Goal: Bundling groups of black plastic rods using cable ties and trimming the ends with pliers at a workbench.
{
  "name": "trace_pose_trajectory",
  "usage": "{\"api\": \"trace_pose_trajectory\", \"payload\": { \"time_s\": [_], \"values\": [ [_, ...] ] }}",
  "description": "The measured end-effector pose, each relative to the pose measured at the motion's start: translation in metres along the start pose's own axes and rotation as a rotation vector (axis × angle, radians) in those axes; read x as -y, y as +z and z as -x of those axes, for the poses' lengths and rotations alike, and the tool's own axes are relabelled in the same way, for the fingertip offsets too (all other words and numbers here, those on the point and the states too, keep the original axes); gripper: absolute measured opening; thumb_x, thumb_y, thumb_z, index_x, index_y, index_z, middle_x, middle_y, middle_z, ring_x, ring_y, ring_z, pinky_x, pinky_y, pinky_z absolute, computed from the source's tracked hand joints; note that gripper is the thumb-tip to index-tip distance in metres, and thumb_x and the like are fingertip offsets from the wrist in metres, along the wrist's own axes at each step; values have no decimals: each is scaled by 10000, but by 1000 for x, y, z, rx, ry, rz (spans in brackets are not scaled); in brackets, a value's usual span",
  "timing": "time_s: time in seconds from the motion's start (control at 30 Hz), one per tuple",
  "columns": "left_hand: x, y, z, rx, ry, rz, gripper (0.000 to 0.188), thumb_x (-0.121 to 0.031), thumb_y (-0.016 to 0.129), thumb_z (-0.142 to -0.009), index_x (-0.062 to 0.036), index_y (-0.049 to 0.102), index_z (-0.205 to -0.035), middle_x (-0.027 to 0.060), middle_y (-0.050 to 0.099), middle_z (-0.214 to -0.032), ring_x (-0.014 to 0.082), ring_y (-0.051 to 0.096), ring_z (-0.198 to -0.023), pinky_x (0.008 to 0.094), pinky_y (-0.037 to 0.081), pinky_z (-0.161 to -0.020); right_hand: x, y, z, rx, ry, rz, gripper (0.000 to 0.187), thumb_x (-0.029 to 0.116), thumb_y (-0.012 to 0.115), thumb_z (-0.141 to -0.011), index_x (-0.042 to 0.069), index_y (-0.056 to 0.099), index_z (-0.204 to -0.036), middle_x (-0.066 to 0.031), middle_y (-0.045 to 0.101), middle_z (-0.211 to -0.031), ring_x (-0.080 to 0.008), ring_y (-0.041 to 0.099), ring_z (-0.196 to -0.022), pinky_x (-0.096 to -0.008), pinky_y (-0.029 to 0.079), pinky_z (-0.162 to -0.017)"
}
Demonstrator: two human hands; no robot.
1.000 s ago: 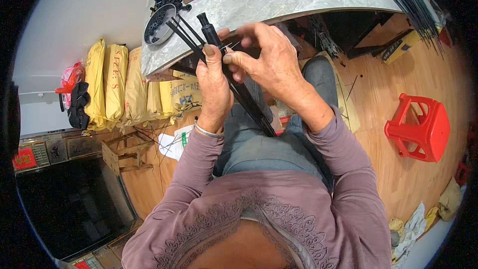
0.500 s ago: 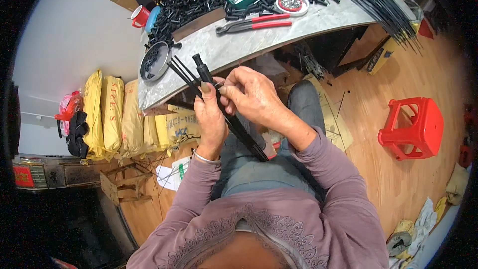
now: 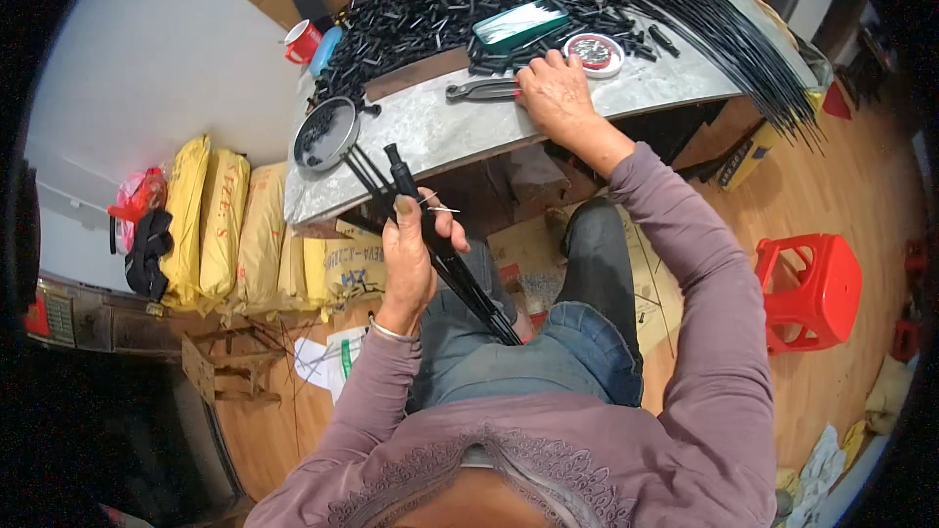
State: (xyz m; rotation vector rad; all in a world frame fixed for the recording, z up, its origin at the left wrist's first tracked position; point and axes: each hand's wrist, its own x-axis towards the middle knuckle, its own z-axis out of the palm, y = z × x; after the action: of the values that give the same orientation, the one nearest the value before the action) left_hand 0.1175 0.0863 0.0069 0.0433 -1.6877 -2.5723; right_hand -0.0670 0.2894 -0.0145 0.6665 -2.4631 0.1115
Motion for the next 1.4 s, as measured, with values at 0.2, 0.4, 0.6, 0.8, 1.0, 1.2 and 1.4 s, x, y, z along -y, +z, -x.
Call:
{"api": "trace_pose_trajectory", "payload": {
  "time_s": [0.2, 0.4, 0.6, 0.8, 1.0, 1.2, 1.4],
  "values": [
    [-1, -5, -8, -73, -50, -32, 443, -511, 429, -972, -78, 460, -883, -6, 349, -564, 110, 379, -439, 260, 343, -423, -6, 14, -10, -61, -174, -52, 252, 303, 676, -802, 74, 587, -860, -82, 575, -888, -271, 528, -913, -420, 387, -809],
    [-2, -6, -12, -120, -14, -48, 478, -523, 437, -965, -52, 467, -885, -23, 321, -548, 88, 341, -434, 245, 305, -411, 7, -20, 0, -139, -81, -308, 216, 215, 637, -883, 41, 512, -870, -108, 543, -773, -250, 554, -694, -341, 437, -602],
    [1, -4, -14, -116, -17, -63, 501, -538, 444, -959, -42, 498, -910, -27, 332, -544, 79, 335, -423, 241, 290, -397, 48, -87, 86, 130, 300, -811, 236, 34, 664, -799, 34, 446, -889, -96, 479, -729, -200, 476, -647, -316, 421, -610],
    [5, 6, -13, -104, -32, -69, 513, -544, 441, -960, -38, 522, -930, -30, 356, -543, 67, 342, -418, 231, 286, -388, 54, -107, 109, -26, 68, -507, 412, -68, 684, -624, 48, 453, -945, -115, 533, -947, -305, 518, -845, -370, 405, -762],
    [7, 10, -15, -123, 6, -95, 507, -541, 449, -959, -41, 527, -922, -25, 376, -546, 67, 346, -414, 232, 289, -379, 52, -110, 104, -35, 4, -406, 516, -92, 694, -569, 65, 469, -1005, -104, 542, -1041, -305, 514, -948, -400, 363, -853],
    [9, 8, -16, -108, 19, -97, 505, -540, 453, -958, -41, 528, -923, -21, 382, -551, 74, 357, -414, 242, 309, -378, 48, -112, 109, 10, -16, -380, 454, -74, 718, -587, 65, 507, -963, -92, 569, -950, -285, 569, -835, -359, 434, -723],
    [9, 10, -15, -85, 10, -176, 528, -560, 453, -949, -39, 528, -912, -13, 388, -523, 85, 385, -403, 245, 326, -386, 52, -133, 118, 882, 579, -1452, 167, 80, 634, -845, 50, 475, -887, -58, 555, -578, -131, 521, -402, -264, 426, -367]
  ]
}}
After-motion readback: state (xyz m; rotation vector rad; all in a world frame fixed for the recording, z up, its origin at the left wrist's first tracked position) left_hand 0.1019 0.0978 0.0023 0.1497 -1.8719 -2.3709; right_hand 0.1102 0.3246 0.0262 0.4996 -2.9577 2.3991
